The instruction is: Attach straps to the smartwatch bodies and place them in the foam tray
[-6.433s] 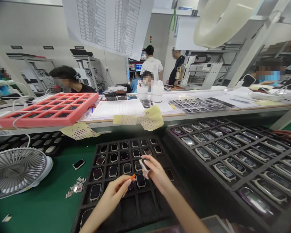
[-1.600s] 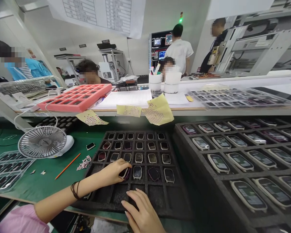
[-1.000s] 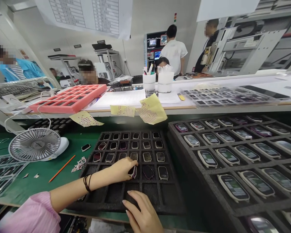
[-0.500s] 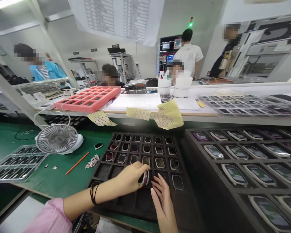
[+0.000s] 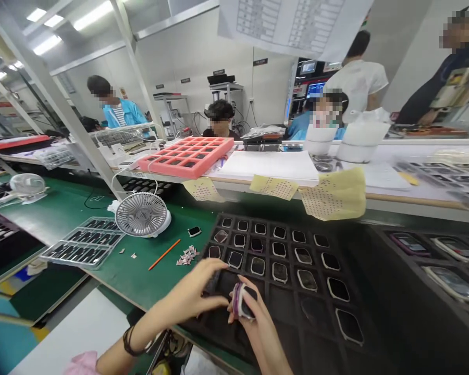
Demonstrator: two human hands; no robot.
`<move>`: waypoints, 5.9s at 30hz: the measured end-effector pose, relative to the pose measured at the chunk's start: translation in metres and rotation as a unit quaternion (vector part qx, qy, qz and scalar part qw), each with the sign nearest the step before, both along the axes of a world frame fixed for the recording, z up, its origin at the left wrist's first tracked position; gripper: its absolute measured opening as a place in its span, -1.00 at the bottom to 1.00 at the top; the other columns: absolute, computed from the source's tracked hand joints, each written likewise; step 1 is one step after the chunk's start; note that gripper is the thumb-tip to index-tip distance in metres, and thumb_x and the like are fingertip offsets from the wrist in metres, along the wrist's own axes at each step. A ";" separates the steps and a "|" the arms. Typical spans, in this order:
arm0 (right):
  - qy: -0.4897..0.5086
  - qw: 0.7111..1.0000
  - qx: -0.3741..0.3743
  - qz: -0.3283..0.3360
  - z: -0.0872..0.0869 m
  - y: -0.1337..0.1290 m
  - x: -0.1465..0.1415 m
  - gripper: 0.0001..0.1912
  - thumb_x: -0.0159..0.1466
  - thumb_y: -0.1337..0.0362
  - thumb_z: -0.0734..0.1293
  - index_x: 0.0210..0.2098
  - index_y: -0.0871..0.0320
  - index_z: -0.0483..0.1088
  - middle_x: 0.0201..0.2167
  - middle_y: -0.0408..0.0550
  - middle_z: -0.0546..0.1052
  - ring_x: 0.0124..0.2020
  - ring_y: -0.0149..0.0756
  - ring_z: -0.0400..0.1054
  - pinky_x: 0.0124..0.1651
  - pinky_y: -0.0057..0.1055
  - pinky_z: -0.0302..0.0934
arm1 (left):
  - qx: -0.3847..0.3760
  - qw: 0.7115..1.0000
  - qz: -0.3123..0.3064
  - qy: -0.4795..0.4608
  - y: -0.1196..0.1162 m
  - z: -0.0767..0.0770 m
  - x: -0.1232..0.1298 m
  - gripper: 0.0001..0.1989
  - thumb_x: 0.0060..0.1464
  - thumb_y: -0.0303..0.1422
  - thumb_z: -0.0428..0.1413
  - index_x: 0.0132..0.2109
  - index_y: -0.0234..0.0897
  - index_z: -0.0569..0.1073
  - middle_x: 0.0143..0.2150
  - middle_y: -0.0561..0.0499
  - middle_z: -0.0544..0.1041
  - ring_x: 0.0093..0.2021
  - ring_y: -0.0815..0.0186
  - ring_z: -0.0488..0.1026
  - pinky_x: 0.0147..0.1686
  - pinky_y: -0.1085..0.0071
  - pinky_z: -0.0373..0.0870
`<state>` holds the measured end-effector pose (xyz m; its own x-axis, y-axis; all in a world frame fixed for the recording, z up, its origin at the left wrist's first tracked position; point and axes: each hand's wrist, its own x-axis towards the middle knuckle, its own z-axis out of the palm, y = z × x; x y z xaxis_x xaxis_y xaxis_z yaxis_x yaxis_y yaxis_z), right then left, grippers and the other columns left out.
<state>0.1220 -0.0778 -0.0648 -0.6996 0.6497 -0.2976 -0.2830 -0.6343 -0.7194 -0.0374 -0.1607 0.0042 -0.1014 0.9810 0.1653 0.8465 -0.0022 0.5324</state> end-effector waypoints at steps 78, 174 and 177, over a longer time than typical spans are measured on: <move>0.090 0.990 -0.041 0.100 0.027 -0.026 -0.001 -0.31 0.19 0.10 0.38 0.25 0.03 0.09 -0.26 -0.01 0.50 -0.42 -0.22 0.39 -0.46 -0.34 0.23 | -0.105 0.851 -0.028 -0.514 -0.010 -0.028 -0.010 -0.60 -0.08 -0.19 0.27 -0.20 -0.27 0.29 -0.19 0.00 0.41 -0.21 0.36 0.41 -0.24 0.46 0.32; 0.065 0.982 0.097 -0.150 0.008 -0.033 -0.007 -0.28 0.19 0.01 0.37 0.27 -0.14 0.04 0.14 -0.04 0.34 0.19 -0.09 0.19 0.19 -0.12 0.08 | 0.046 0.901 -0.026 -0.431 -0.010 -0.032 0.039 -0.63 0.26 -0.22 -0.04 0.18 -0.01 0.36 0.30 0.00 0.22 0.36 0.17 0.01 0.35 0.10 -0.10; 0.065 0.978 0.114 -0.160 0.002 -0.031 -0.006 -0.29 0.19 0.01 0.36 0.27 -0.13 0.05 0.10 -0.04 0.38 0.16 -0.08 0.22 0.18 -0.10 0.10 | 0.010 0.906 -0.038 -0.421 -0.014 -0.031 0.035 -0.61 0.25 -0.22 -0.03 0.21 0.00 0.31 0.34 0.02 0.16 0.37 0.18 0.00 0.35 0.11 -0.09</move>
